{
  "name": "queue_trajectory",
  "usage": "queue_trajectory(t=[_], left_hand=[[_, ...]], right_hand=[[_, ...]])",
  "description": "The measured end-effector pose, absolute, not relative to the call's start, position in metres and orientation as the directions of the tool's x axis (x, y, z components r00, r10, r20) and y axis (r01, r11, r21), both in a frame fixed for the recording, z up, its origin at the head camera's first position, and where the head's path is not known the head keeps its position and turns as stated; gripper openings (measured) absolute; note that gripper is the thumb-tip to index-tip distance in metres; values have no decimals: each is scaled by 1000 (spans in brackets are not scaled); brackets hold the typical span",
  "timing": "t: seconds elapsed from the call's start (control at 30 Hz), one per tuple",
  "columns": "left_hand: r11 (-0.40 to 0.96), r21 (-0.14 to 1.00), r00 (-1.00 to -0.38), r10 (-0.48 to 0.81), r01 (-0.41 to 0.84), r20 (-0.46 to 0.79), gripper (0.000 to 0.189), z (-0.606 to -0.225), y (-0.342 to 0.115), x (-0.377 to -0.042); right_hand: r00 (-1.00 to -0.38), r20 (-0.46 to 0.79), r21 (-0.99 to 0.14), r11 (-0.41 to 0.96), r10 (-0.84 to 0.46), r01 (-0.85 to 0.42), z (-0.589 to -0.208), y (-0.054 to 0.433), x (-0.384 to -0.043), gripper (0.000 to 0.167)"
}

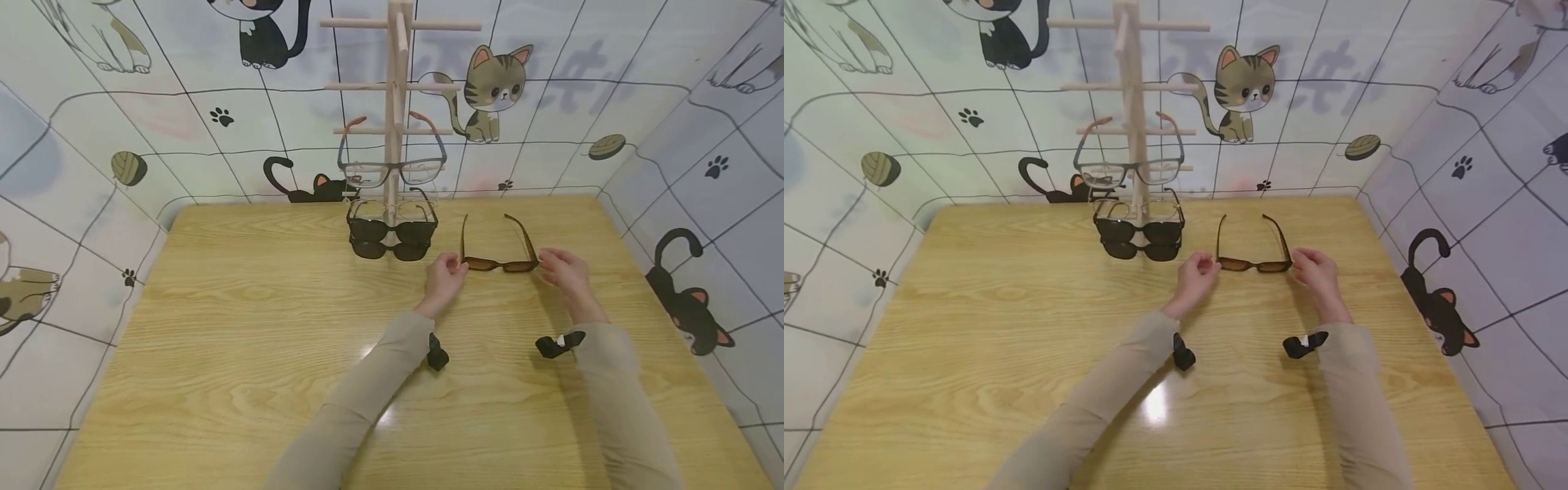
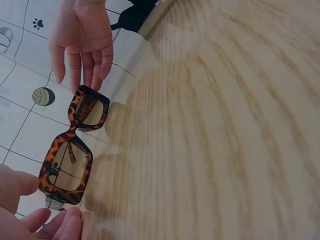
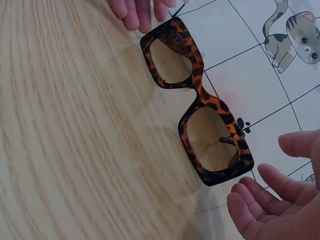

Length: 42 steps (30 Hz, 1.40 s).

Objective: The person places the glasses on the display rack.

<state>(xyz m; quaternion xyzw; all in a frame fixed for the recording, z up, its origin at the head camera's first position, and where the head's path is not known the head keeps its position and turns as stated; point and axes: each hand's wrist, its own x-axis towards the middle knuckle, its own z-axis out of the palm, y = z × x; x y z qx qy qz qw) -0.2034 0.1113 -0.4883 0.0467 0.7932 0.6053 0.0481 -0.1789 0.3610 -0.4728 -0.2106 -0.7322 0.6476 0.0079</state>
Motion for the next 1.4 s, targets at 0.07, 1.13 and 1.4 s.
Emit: queue_trajectory(t=[0.07,1.13,1.4], left_hand=[[256,967,-992,125,10,-23,32,-490,112,-205],[205,976,-993,81,-71,-89,20,-489,121,-206],[194,979,-995,57,-68,-81,19,-485,120,-203]], right_hand=[[-918,-259,-951,89,302,298,-466,354,-177,40],[-857,-399,-917,-170,326,361,-456,345,-162,8],[-882,-377,-911,-287,282,297,-453,348,-154,15]])
